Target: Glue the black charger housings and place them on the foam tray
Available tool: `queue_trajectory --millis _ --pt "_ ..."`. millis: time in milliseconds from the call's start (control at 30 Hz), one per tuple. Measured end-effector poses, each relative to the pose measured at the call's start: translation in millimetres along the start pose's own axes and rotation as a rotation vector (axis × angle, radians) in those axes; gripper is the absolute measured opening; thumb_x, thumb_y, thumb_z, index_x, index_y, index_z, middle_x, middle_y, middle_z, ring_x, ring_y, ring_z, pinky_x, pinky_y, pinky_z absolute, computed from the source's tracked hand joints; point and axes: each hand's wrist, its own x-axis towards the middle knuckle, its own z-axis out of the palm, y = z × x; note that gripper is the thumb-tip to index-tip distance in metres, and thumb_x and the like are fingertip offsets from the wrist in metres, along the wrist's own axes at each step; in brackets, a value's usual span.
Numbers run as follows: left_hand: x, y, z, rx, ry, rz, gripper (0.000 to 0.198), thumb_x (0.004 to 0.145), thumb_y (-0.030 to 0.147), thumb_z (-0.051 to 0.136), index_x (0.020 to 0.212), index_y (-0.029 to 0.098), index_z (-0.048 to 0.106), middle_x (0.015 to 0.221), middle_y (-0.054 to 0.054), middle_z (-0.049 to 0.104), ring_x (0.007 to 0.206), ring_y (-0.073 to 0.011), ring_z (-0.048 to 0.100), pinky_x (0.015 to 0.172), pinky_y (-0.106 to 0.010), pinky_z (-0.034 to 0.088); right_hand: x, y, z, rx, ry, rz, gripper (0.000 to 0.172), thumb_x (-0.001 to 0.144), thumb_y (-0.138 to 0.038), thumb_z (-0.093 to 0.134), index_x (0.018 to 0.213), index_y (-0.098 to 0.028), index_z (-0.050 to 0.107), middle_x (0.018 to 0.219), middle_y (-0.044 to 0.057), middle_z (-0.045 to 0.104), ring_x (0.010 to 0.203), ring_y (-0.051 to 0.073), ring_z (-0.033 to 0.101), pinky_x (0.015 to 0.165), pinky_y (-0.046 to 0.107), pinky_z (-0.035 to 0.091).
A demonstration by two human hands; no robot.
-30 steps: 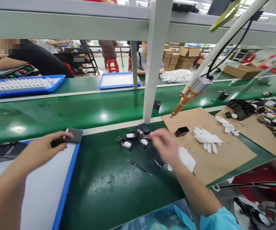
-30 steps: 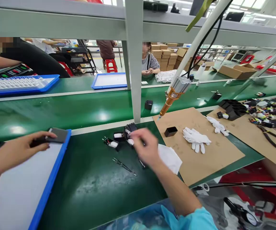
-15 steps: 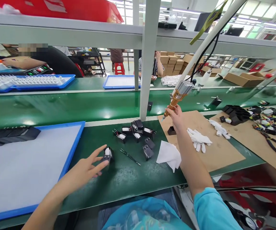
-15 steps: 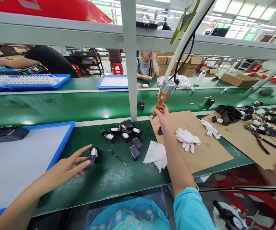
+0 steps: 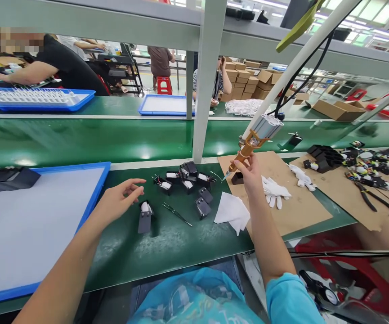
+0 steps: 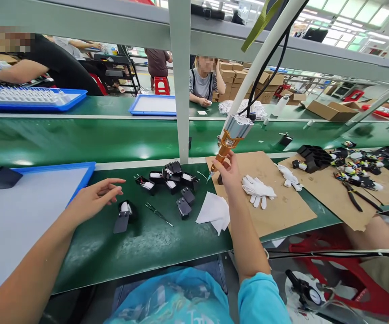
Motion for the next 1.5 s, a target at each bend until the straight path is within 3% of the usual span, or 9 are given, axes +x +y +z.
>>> queue_trajectory --millis 233,433,700,867,967,1067,1300,1433,1500 --pt "26.0 9.9 -4.8 0.1 -0.06 0.049 0.051 0.084 0.06 0.048 0.121 0.028 0.061 0.097 -0.003 0.072 0.08 -0.0215 0.069 0.071 -0.033 0.056 4.8 5.0 -1.2 0.017 0.049 -0.02 0.049 0.071 -0.037 0.075 0.113 -0.032 0.052 0.118 0.002 0.055 0.092 0.019 0.069 0.086 0.038 0.055" --pt "109.1 44.6 -9.1 0.339 0.003 0.172 0.056 0.081 0.052 0.054 0.129 0.024 0.055 0.119 -0.006 0.067 0.094 -0.0243 0.068 0.084 -0.035 0.053 3.9 10.6 -3.8 0.015 0.07 -0.047 0.04 0.074 -0.037 0.073 0.106 -0.029 0.051 0.114 0.002 0.06 0.094 0.02 0.069 0.081 0.036 0.056" --pt "253.3 88.8 47.8 0.467 -0.048 0.25 0.092 0.065 0.042 0.076 0.145 0.018 0.037 0.152 -0.016 0.039 0.138 -0.0333 0.039 0.11 -0.041 0.036 -5.5 18.0 -12.2 0.007 0.002 -0.037 0.035 0.08 -0.039 0.069 0.107 -0.027 0.049 0.096 0.003 0.069 0.088 0.02 0.069 0.071 0.033 0.056" --pt "287.6 95.5 71.4 0.489 -0.084 0.274 0.062 0.058 0.032 0.08 0.116 0.017 0.063 0.125 -0.011 0.064 0.122 -0.0294 0.056 0.102 -0.036 0.043 -8.3 18.9 -12.3 -0.026 -0.038 -0.056 0.034 0.084 -0.038 0.067 0.112 -0.028 0.05 0.107 0.006 0.065 0.096 0.02 0.067 0.078 0.037 0.057" --pt "282.8 90.2 58.2 0.521 -0.063 0.241 0.039 0.061 0.029 0.076 0.097 0.017 0.068 0.101 -0.006 0.072 0.102 -0.0246 0.065 0.088 -0.031 0.05 -9.9 17.2 -12.3 -0.063 -0.049 -0.055 0.034 0.084 -0.04 0.066 0.113 -0.029 0.05 0.115 0.007 0.06 0.099 0.021 0.066 0.082 0.039 0.057" --pt "256.3 76.3 25.4 0.546 -0.052 0.205 0.029 0.064 0.028 0.072 0.09 0.017 0.067 0.088 -0.001 0.072 0.089 -0.0186 0.067 0.078 -0.024 0.051 -11.6 14.4 -11.6 -0.077 -0.067 -0.056 0.034 0.086 -0.041 0.064 0.114 -0.029 0.05 0.108 0.006 0.062 0.102 0.022 0.066 0.085 0.041 0.057" --pt "130.7 4.6 -39.8 0.584 -0.03 0.121 0.033 0.058 0.038 0.072 0.087 0.025 0.067 0.073 0.008 0.069 0.069 -0.0184 0.065 0.062 -0.023 0.047 -16.7 8.4 -3.3 -0.032 -0.104 -0.068 0.031 0.085 -0.037 0.066 0.112 -0.029 0.052 0.105 0.004 0.062 0.098 0.02 0.067 0.09 0.041 0.056" --pt "79.3 -31.9 -47.2 0.474 -0.218 -0.027 0.042 0.051 0.04 0.073 0.091 0.027 0.068 0.088 0.003 0.074 0.083 -0.0281 0.069 0.074 -0.034 0.053 -20.2 8.1 1.3 0.016 -0.117 -0.059 0.033 0.084 -0.039 0.067 0.111 -0.029 0.051 0.1 0.003 0.062 0.097 0.021 0.067 0.086 0.039 0.057" --pt "63.2 -29.6 -47.3 0.428 -0.182 0.0 0.057 0.046 0.043 0.076 0.1 0.027 0.067 0.105 -0.002 0.073 0.099 -0.0345 0.067 0.083 -0.04 0.054 -21.4 6.9 2.4 0.029 -0.137 -0.062 0.035 0.083 -0.041 0.067 0.111 -0.028 0.051 0.099 0.003 0.062 0.096 0.021 0.068 0.086 0.04 0.057"
